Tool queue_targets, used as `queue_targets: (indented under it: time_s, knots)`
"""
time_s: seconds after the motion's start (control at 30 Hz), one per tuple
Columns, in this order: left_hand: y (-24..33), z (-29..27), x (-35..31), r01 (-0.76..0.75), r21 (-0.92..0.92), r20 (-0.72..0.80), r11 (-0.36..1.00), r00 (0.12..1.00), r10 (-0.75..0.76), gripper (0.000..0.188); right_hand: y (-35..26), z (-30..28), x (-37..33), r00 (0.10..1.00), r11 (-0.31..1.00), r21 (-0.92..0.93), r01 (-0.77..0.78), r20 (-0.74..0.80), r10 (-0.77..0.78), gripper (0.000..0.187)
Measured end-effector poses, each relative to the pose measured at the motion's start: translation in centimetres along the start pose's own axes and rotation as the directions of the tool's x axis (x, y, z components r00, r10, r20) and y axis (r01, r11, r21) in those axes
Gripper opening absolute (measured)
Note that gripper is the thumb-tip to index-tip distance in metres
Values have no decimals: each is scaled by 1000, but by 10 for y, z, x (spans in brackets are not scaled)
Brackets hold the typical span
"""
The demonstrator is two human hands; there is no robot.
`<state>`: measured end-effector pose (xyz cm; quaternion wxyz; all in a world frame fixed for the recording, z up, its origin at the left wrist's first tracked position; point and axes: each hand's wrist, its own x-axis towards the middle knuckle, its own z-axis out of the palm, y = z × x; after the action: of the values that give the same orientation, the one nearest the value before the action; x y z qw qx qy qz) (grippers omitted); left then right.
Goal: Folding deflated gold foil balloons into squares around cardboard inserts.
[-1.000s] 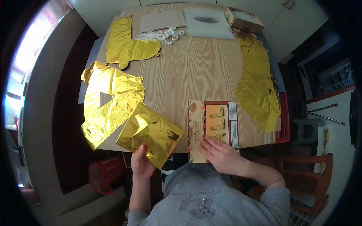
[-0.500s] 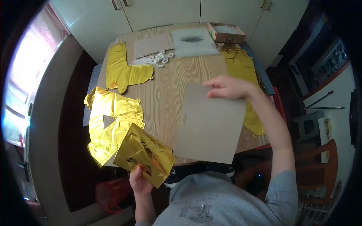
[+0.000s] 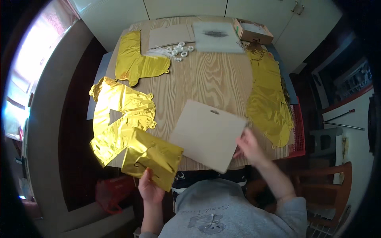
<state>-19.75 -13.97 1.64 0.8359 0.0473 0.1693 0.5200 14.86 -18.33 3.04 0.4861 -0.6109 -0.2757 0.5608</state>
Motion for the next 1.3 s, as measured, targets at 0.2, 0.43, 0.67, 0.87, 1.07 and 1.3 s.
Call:
queue_targets:
  time_s: [0.2, 0.43, 0.67, 0.87, 1.07, 1.3]
  knots:
    - [-57, 13, 6, 295, 15, -164, 955, 943, -289, 37, 39, 30, -71, 963, 942, 216, -255, 143, 228, 45]
    - [-65, 12, 23, 506, 100, -257, 857, 845, -469, 40, 6, 7, -73, 721, 727, -655, -204, 402, 564, 27]
    - [-50, 33, 34, 614, 110, -336, 781, 763, -552, 42, -25, 11, -22, 705, 568, -445, 692, 584, -402, 22]
    - [-49, 48, 46, 691, 254, -426, 677, 708, -563, 44, -4, 32, 59, 526, 122, -537, 835, 713, -463, 56]
    - [-43, 54, 51, 690, 343, -485, 638, 712, -508, 42, 2, 37, 62, 539, 28, -581, 814, 735, -413, 70]
    - [0, 59, 38, 435, 879, -476, -195, 782, -402, 32, 3, 34, 62, 550, -14, -605, 796, 734, -399, 71]
